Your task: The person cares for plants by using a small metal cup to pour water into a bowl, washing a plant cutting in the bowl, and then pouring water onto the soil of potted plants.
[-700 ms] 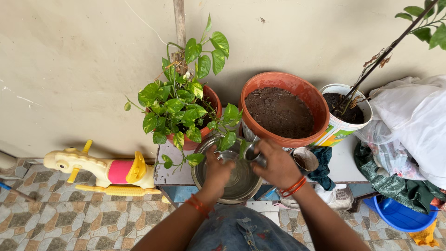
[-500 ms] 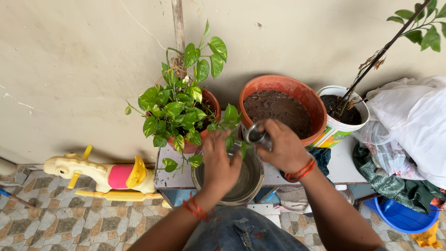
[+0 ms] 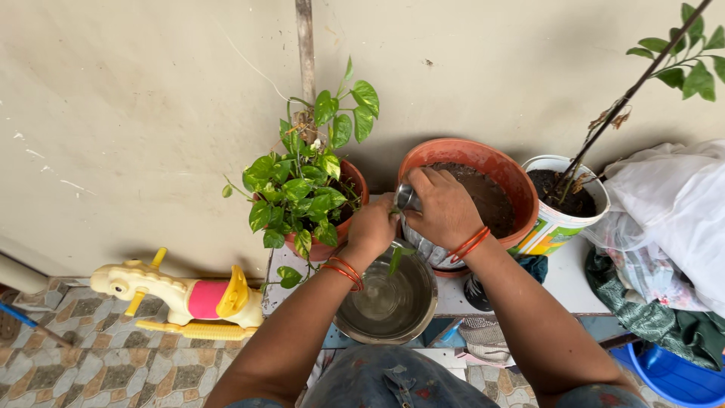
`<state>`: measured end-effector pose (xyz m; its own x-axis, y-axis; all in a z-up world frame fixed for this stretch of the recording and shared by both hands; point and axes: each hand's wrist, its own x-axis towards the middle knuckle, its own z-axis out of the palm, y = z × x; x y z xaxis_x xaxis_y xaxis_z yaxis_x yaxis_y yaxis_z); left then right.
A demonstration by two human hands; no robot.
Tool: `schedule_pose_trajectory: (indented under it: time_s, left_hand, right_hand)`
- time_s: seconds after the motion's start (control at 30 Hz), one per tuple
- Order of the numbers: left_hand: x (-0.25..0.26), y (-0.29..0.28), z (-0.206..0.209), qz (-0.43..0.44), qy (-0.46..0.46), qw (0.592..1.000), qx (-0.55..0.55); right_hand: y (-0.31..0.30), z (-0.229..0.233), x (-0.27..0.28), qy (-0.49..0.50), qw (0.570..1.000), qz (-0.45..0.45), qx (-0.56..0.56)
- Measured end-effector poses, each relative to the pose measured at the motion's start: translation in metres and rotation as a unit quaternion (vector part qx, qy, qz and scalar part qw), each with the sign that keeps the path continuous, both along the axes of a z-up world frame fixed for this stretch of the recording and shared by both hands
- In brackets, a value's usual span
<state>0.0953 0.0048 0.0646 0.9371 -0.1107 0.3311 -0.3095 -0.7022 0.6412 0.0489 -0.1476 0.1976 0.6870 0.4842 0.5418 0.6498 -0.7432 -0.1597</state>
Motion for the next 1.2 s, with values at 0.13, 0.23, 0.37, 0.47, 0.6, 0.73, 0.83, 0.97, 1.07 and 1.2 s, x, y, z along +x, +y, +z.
schedule_pose_trajectory:
  time_s: [0.13, 0.23, 0.37, 0.47, 0.6, 0.73, 0.83, 0.97, 1.07, 1.2]
  left_hand:
    - [0.006, 0.001, -0.015, -0.027, -0.021, 0.998, 0.048]
    - [0.002, 0.003, -0.015, -0.071, -0.047, 0.992, 0.093]
    - [-0.013, 0.003, -0.011, -0.16, -0.111, 0.954, 0.23]
    - [-0.027, 0.002, -0.013, -0.201, -0.142, 0.943, 0.226]
    - [-0.045, -0.004, -0.022, -0.192, -0.162, 0.917, 0.309]
    - [-0.064, -0.003, -0.033, -0.194, -0.244, 0.862, 0.399]
    - [-0.079, 0.001, -0.054, -0.217, -0.246, 0.85, 0.413]
    - [-0.096, 0.011, -0.101, -0.182, -0.343, 0.861, 0.329]
    - [-0.094, 0.016, -0.128, -0.234, -0.1, 0.913, 0.32]
    - [-0.095, 0.024, -0.143, -0.164, -0.116, 0.943, 0.264]
  right_hand:
    - [0.002, -0.013, -0.004, -0.035, 0.999, -0.003, -0.036]
    - [0.003, -0.018, -0.009, -0.051, 0.996, -0.031, -0.066]
    - [0.001, -0.022, -0.016, -0.072, 0.994, -0.031, -0.08]
    - [0.0, -0.025, -0.022, -0.078, 0.994, -0.029, -0.077]
    - [-0.007, -0.034, -0.034, -0.083, 0.993, -0.034, -0.076]
    - [-0.018, -0.056, -0.048, -0.049, 0.998, -0.034, -0.028]
    - [-0.03, -0.085, -0.058, 0.021, 0.999, -0.032, 0.008]
    - [-0.035, -0.148, -0.058, 0.158, 0.984, -0.072, 0.027]
    - [-0.026, -0.213, -0.044, 0.162, 0.986, -0.041, 0.0]
    - [-0.007, -0.289, -0.024, 0.13, 0.988, -0.012, -0.081]
